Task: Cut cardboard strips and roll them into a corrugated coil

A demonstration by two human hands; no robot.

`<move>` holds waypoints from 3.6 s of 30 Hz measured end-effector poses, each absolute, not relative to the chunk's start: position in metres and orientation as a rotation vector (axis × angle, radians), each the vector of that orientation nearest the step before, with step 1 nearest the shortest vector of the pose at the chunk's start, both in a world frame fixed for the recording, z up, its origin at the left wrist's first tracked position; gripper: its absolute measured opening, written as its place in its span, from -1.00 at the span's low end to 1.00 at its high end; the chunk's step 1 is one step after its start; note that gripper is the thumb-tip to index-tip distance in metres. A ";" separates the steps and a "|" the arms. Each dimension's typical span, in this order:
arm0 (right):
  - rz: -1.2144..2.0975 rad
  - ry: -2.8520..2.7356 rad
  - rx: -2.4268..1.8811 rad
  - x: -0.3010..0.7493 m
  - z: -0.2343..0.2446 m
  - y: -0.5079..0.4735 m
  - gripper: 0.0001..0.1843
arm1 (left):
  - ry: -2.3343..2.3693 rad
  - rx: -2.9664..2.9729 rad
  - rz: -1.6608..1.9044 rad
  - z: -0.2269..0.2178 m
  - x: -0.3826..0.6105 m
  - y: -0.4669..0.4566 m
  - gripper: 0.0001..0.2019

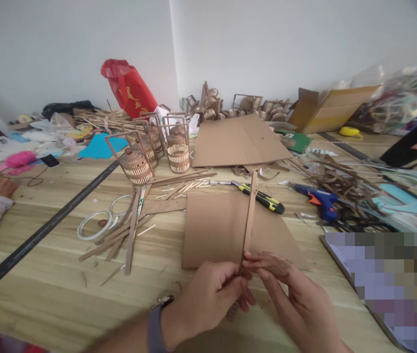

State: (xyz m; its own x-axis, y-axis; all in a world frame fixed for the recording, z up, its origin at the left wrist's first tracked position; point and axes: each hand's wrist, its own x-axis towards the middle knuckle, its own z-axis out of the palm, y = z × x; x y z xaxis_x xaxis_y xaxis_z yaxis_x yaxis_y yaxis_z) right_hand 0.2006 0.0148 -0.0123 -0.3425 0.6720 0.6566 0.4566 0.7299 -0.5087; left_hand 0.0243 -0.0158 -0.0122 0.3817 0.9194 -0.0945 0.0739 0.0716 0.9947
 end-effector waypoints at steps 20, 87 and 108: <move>0.216 -2.104 -0.766 0.203 -0.016 0.013 -0.71 | 1.095 1.790 0.902 -0.005 0.019 -0.022 -0.69; -0.018 -2.439 -1.810 0.205 0.012 0.135 -0.71 | 1.390 1.154 1.144 -0.021 0.022 -0.003 -0.52; 1.620 -1.467 -1.156 0.209 0.001 0.055 -0.45 | 1.354 1.044 1.208 -0.023 0.021 0.001 -0.59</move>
State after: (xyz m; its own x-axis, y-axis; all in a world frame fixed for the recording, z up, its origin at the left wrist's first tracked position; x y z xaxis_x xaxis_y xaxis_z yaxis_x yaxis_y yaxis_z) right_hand 0.2090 0.0552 0.0012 -0.3943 0.9015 -0.1783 0.0882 -0.1560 -0.9838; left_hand 0.0208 0.0011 -0.0227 -0.1264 0.9836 -0.1289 -0.0166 0.1278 0.9917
